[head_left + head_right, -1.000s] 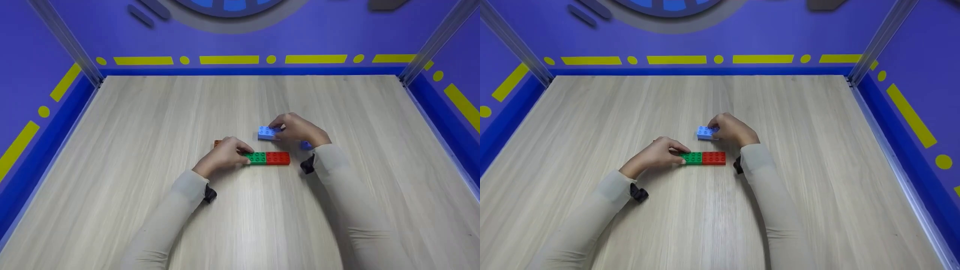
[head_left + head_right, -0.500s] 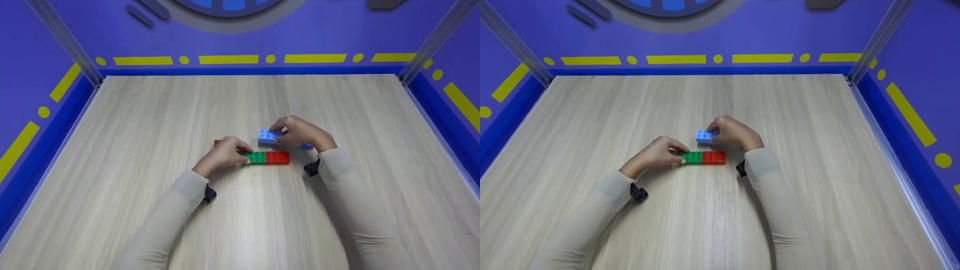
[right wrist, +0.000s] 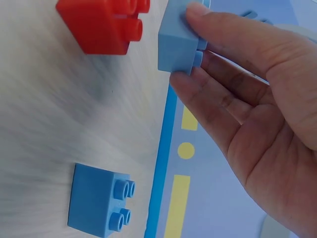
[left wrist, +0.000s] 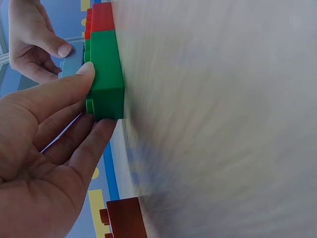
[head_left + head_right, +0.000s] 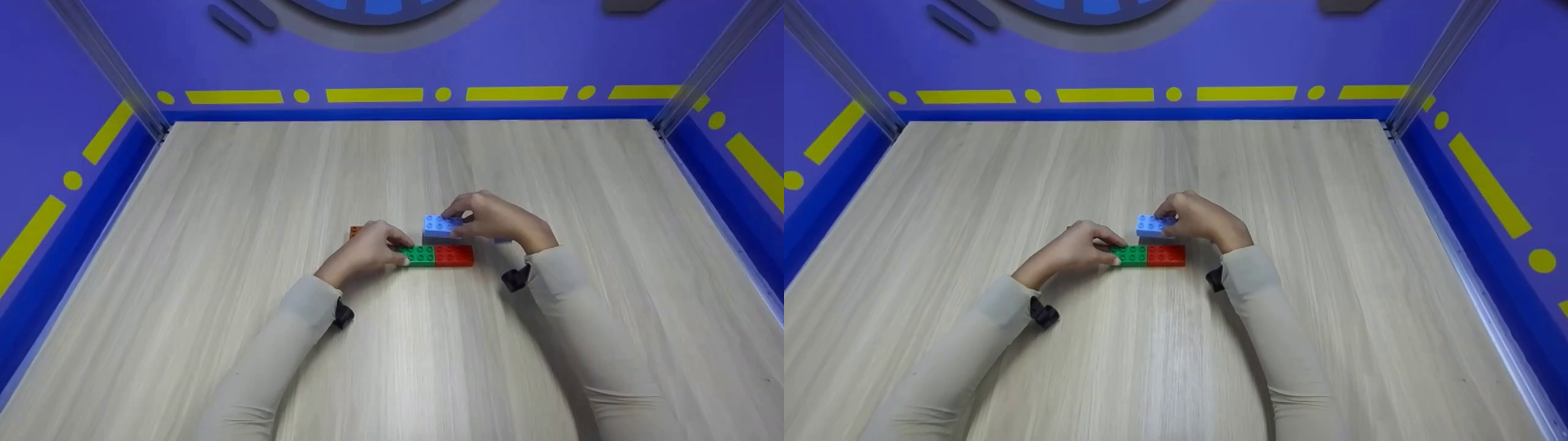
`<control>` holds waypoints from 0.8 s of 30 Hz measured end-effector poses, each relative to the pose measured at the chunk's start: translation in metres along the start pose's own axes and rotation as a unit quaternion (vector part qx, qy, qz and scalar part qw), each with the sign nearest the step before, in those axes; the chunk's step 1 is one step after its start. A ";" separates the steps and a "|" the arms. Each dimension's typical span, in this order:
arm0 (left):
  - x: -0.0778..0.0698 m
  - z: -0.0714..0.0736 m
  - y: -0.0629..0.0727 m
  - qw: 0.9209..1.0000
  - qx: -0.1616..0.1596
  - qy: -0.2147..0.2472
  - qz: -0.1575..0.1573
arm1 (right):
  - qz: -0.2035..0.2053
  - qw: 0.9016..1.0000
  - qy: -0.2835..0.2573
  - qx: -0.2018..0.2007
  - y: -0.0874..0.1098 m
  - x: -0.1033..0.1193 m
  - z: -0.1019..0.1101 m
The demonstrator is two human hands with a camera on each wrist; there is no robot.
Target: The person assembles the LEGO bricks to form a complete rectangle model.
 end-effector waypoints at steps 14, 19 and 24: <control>0.000 0.001 -0.001 1.000 -0.002 0.006 -0.001 | 0.015 1.000 0.002 0.003 0.007 0.005 -0.004; 0.000 0.000 -0.001 1.000 0.001 0.007 0.004 | 0.016 1.000 0.008 0.007 0.008 0.007 -0.007; 0.000 -0.001 -0.001 1.000 0.003 0.010 0.010 | 0.025 1.000 0.009 0.008 0.010 0.009 -0.009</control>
Point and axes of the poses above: each hand's wrist, its own y-axis away from the middle knuckle, its own z-axis out of the back of the hand, x = y × z, the point moved 6 cm from there along -y, towards the middle knuckle, and after that the axes turned 11 degrees about -y, right-handed, at the moved point
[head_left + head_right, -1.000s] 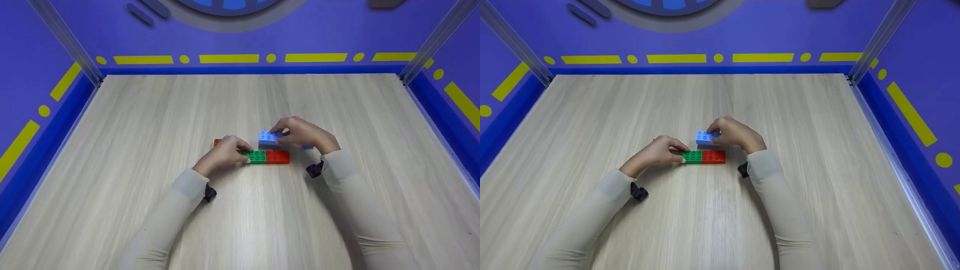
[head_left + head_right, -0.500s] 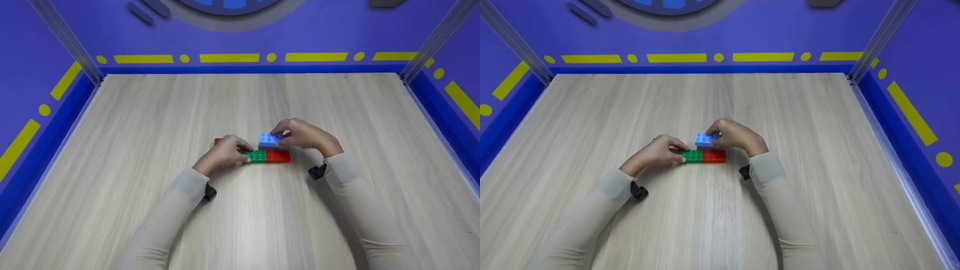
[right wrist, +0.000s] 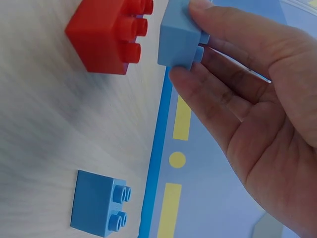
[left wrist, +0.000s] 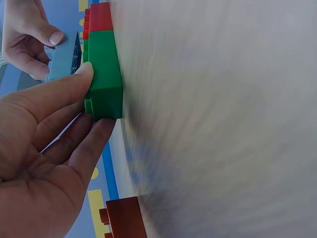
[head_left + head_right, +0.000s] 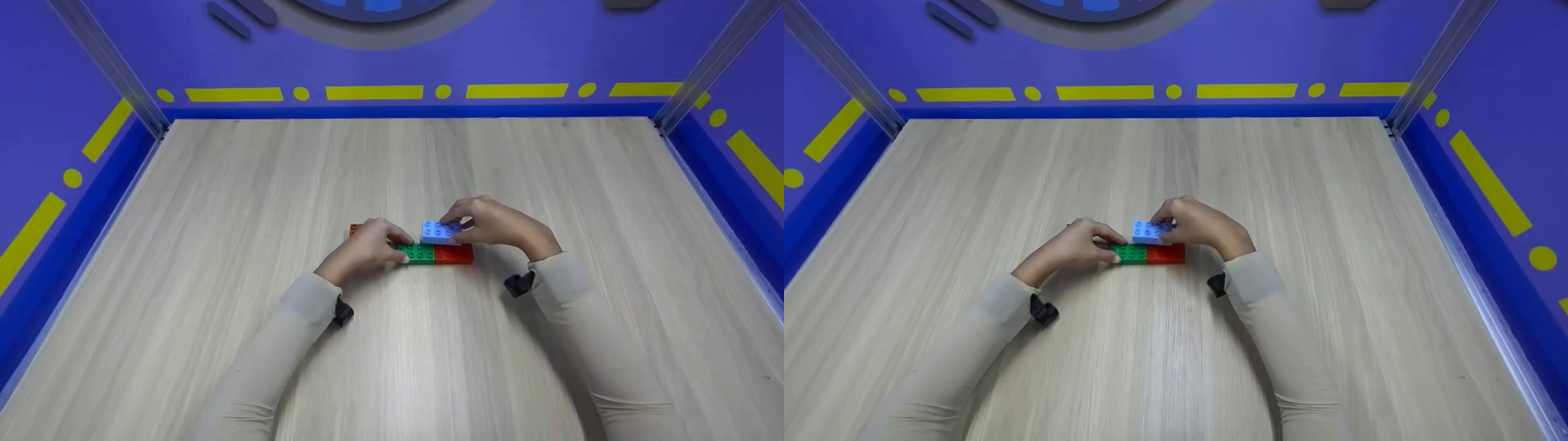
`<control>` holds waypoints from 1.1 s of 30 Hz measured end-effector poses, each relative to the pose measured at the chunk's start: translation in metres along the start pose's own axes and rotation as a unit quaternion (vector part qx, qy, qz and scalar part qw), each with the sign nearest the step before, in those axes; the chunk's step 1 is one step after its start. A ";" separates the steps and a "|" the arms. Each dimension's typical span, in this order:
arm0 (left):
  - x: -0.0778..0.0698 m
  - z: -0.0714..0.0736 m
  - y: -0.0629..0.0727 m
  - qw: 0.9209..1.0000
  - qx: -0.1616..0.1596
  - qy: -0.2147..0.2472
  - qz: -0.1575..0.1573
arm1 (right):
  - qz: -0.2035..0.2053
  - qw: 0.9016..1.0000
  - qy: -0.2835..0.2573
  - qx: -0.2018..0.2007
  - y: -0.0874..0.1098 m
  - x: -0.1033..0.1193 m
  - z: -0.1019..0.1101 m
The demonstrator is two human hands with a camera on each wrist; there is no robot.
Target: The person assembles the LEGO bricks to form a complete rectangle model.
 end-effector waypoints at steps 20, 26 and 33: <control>0.000 0.000 0.000 1.000 -0.003 -0.006 -0.007 | 0.038 0.999 -0.005 0.009 0.006 0.007 -0.010; 0.000 -0.001 0.001 1.000 0.000 0.001 0.000 | 0.034 0.999 -0.011 0.013 0.007 0.008 -0.014; 0.000 0.000 0.000 1.000 -0.002 -0.002 -0.006 | 0.032 0.999 -0.013 0.019 0.006 0.009 -0.015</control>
Point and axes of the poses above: each hand's wrist, its own y-axis away from the middle knuckle, its own z-axis out of the back of the hand, x = y × z, the point moved 6 cm from there along -y, towards the middle knuckle, and after that the axes turned 11 degrees about -y, right-handed, at the moved point
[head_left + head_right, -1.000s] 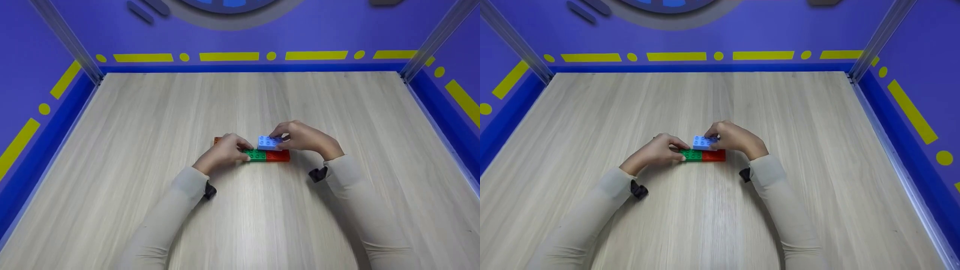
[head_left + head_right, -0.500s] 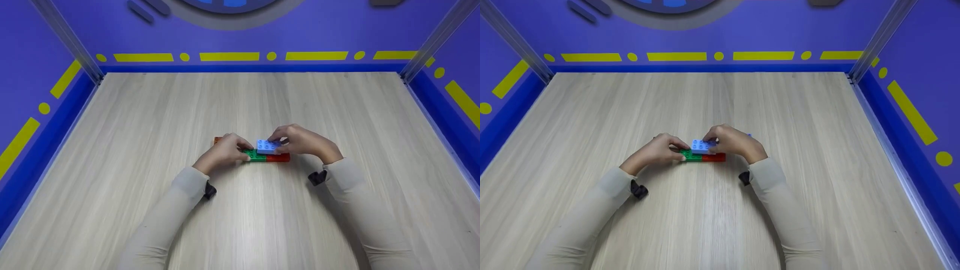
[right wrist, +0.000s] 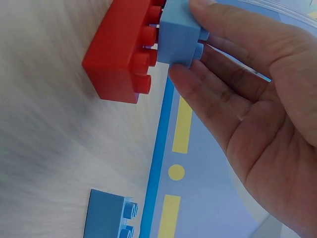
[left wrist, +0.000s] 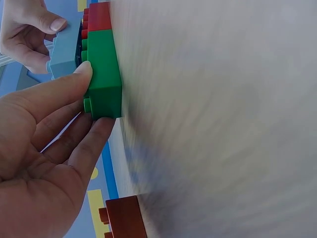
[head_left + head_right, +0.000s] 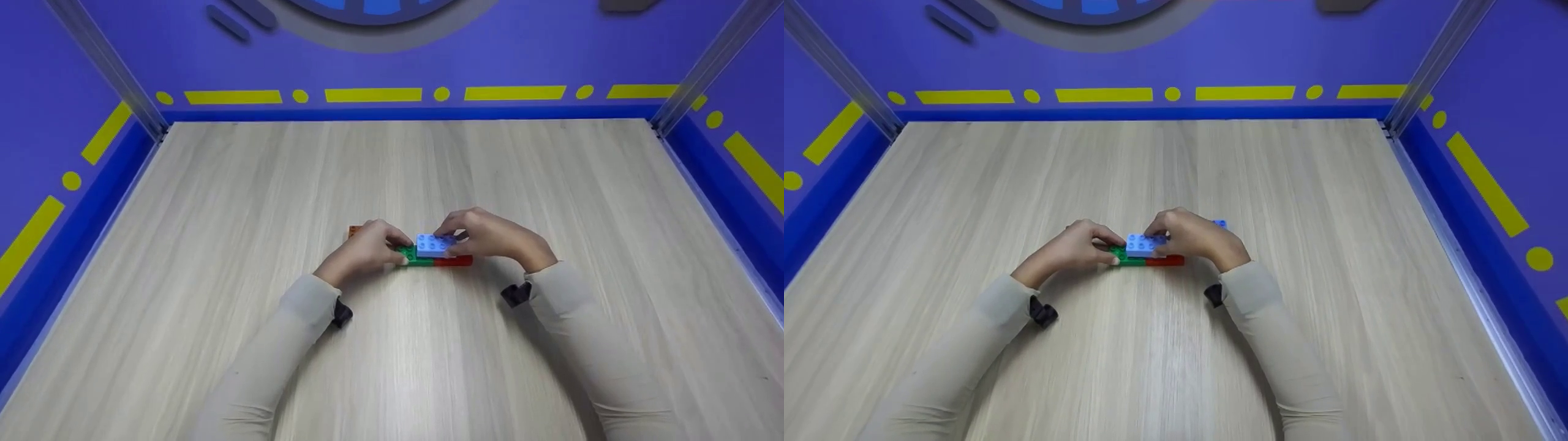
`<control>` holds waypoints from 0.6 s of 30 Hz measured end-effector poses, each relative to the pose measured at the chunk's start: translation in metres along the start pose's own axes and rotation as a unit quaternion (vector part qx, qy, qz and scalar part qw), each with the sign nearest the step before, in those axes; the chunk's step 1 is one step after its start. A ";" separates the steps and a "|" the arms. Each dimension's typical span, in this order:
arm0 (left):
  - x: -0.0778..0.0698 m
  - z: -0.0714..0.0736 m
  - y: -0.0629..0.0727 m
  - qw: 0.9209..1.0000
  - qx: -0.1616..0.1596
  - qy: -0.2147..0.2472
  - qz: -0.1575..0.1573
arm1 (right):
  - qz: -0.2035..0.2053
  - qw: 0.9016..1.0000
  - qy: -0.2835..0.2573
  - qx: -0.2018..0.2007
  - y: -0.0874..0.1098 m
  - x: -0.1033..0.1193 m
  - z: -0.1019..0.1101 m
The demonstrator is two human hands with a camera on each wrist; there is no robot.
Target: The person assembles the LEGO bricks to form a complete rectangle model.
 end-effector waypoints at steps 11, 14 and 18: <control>0.001 0.000 0.000 1.000 -0.001 -0.015 -0.001 | 0.015 1.000 0.007 0.002 -0.001 0.001 -0.002; 0.001 0.000 0.000 1.000 -0.001 -0.014 0.001 | 0.017 1.000 0.008 0.004 -0.001 0.002 -0.002; 0.001 0.000 -0.001 1.000 0.000 -0.008 -0.003 | 0.019 1.000 0.009 0.007 -0.002 0.002 -0.003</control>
Point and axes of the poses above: each hand's wrist, its own y-axis away from the middle knuckle, its own z-axis out of the back of the hand, x = y × z, the point moved 6 cm from there along -y, towards the middle knuckle, and after that the axes turned 11 degrees about -y, right-handed, at the moved point
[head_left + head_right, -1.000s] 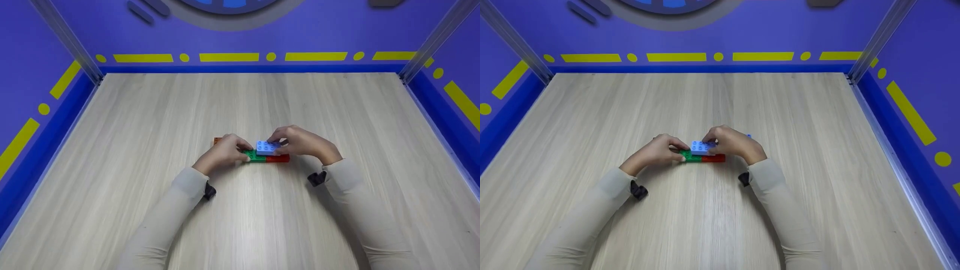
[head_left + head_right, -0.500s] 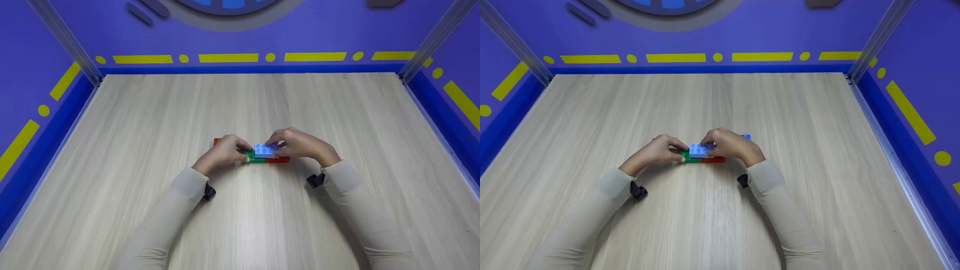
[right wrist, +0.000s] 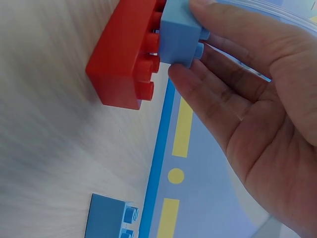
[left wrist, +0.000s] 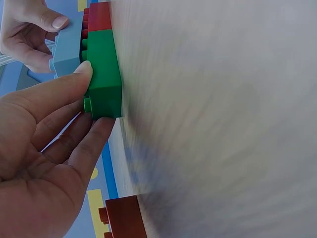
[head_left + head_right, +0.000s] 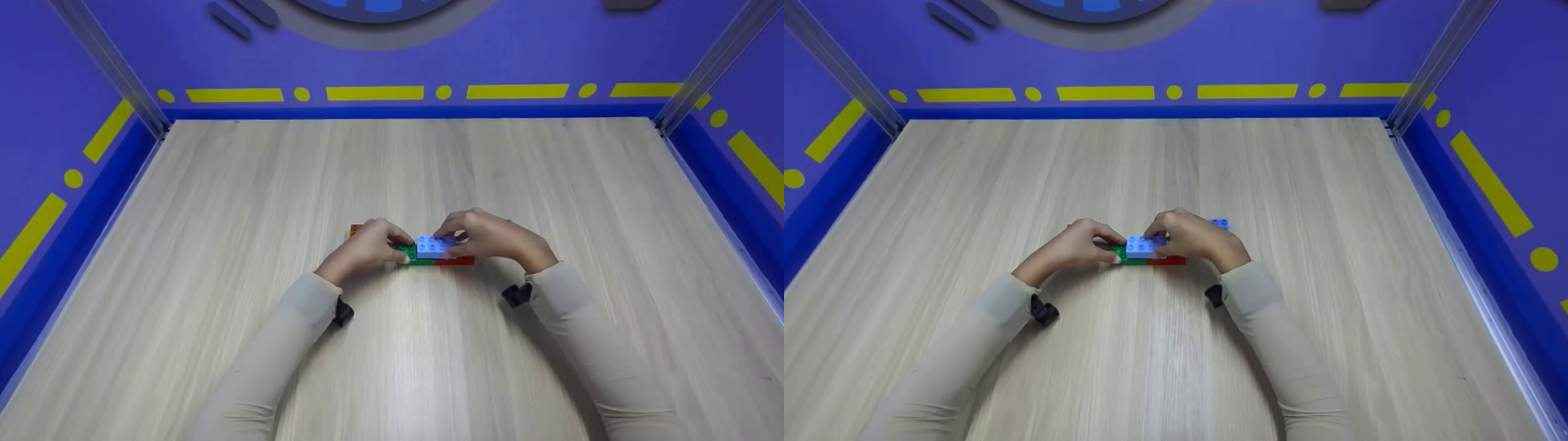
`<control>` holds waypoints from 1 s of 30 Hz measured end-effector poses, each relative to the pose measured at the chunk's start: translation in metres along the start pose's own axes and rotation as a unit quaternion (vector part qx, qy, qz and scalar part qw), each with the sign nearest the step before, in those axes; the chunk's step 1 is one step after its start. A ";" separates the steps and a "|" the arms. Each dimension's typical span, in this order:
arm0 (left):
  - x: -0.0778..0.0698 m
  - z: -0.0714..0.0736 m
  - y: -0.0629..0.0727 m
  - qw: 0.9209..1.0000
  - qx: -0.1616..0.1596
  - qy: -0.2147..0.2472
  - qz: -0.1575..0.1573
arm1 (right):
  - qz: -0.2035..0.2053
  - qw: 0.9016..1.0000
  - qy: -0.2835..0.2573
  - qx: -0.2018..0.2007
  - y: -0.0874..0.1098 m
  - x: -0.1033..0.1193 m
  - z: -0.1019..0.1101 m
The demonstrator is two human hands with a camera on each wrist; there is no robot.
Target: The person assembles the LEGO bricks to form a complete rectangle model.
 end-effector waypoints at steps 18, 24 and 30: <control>-0.005 0.002 -0.007 1.000 0.011 -0.013 -0.014 | -0.003 0.999 0.031 -0.009 -0.001 0.003 0.004; 0.001 -0.007 0.001 1.000 0.021 -0.016 0.004 | -0.012 0.999 0.047 0.012 -0.001 0.008 -0.009; -0.004 0.001 -0.003 1.000 0.020 -0.023 0.004 | -0.023 0.998 0.057 -0.007 -0.003 0.013 -0.004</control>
Point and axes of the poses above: each hand's wrist, its own y-axis away from the middle knuckle, its own z-axis out of the back of the hand, x = y × z, the point moved 6 cm from there along -y, towards the middle knuckle, and after that the axes turned 11 degrees about -y, right-handed, at the moved point
